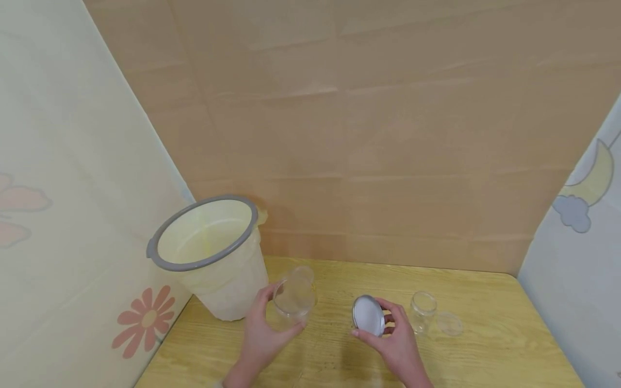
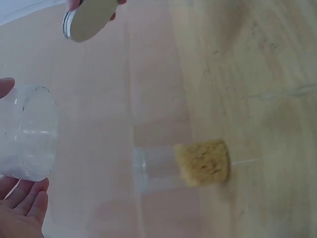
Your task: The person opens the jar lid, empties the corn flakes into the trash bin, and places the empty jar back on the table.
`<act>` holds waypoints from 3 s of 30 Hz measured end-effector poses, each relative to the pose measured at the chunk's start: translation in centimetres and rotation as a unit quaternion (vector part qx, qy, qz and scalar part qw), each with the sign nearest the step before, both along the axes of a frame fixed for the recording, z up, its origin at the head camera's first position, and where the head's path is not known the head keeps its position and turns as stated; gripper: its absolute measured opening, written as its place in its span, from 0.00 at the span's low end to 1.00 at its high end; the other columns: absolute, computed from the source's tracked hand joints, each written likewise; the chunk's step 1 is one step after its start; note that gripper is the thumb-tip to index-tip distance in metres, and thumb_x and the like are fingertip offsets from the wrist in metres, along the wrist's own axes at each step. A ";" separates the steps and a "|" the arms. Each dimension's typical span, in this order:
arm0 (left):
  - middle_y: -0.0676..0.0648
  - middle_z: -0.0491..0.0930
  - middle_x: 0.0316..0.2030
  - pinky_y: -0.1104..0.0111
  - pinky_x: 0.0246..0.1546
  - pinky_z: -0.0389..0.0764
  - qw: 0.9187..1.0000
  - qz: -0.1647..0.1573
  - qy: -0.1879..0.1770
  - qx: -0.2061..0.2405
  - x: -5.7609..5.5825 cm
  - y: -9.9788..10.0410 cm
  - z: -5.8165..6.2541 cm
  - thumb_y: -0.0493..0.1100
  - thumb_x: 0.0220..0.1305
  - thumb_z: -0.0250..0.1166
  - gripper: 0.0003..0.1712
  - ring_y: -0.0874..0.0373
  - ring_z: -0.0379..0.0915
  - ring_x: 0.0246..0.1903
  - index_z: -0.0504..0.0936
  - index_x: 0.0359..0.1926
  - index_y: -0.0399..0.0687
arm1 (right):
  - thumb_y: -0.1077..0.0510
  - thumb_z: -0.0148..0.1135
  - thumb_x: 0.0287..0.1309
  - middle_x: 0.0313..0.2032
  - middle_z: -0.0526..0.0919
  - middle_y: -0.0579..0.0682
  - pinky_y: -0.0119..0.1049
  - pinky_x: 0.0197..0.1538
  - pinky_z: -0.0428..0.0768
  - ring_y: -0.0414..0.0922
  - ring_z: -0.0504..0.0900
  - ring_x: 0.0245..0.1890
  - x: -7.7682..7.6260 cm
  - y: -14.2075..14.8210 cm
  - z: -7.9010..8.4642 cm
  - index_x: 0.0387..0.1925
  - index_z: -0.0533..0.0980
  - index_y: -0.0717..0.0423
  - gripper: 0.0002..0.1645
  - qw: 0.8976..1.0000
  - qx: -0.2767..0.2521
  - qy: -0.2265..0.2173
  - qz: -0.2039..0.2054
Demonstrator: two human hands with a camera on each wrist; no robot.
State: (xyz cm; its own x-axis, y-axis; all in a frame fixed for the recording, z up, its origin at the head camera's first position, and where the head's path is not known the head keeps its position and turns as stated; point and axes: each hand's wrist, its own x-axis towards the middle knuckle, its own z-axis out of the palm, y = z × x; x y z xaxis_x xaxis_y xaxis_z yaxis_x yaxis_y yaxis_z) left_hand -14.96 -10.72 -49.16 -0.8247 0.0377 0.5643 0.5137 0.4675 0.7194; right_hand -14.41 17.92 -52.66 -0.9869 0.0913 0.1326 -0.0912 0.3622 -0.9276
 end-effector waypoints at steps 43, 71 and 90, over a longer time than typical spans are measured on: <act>0.51 0.75 0.61 0.46 0.61 0.71 0.984 0.045 -0.173 0.028 -1.2 6.8 -11.6 0.46 0.41 0.85 0.51 0.51 0.72 0.61 0.70 0.67 0.52 | 0.50 0.88 0.35 0.56 0.74 0.66 0.48 0.42 0.79 0.59 0.72 0.49 -2.8 0.6 -5.3 0.65 0.71 0.67 0.56 0.993 0.115 -0.018 0.025; 0.42 0.78 0.56 0.48 0.57 0.75 0.980 0.026 -0.193 -0.040 -5.8 9.0 -12.0 0.44 0.40 0.83 0.49 0.45 0.75 0.56 0.70 0.64 0.40 | 0.45 0.87 0.32 0.49 0.74 0.72 0.56 0.45 0.72 0.65 0.71 0.46 -6.4 0.4 -8.5 0.60 0.70 0.78 0.59 0.965 0.262 -0.014 -0.005; 0.36 0.81 0.52 0.49 0.51 0.80 0.973 0.036 -0.215 -0.071 -6.5 9.6 -12.0 0.44 0.36 0.85 0.51 0.42 0.80 0.50 0.69 0.62 0.39 | 0.50 0.86 0.30 0.52 0.72 0.72 0.62 0.47 0.73 0.69 0.70 0.50 -7.2 0.8 -8.9 0.61 0.70 0.75 0.58 0.966 0.258 -0.030 -0.013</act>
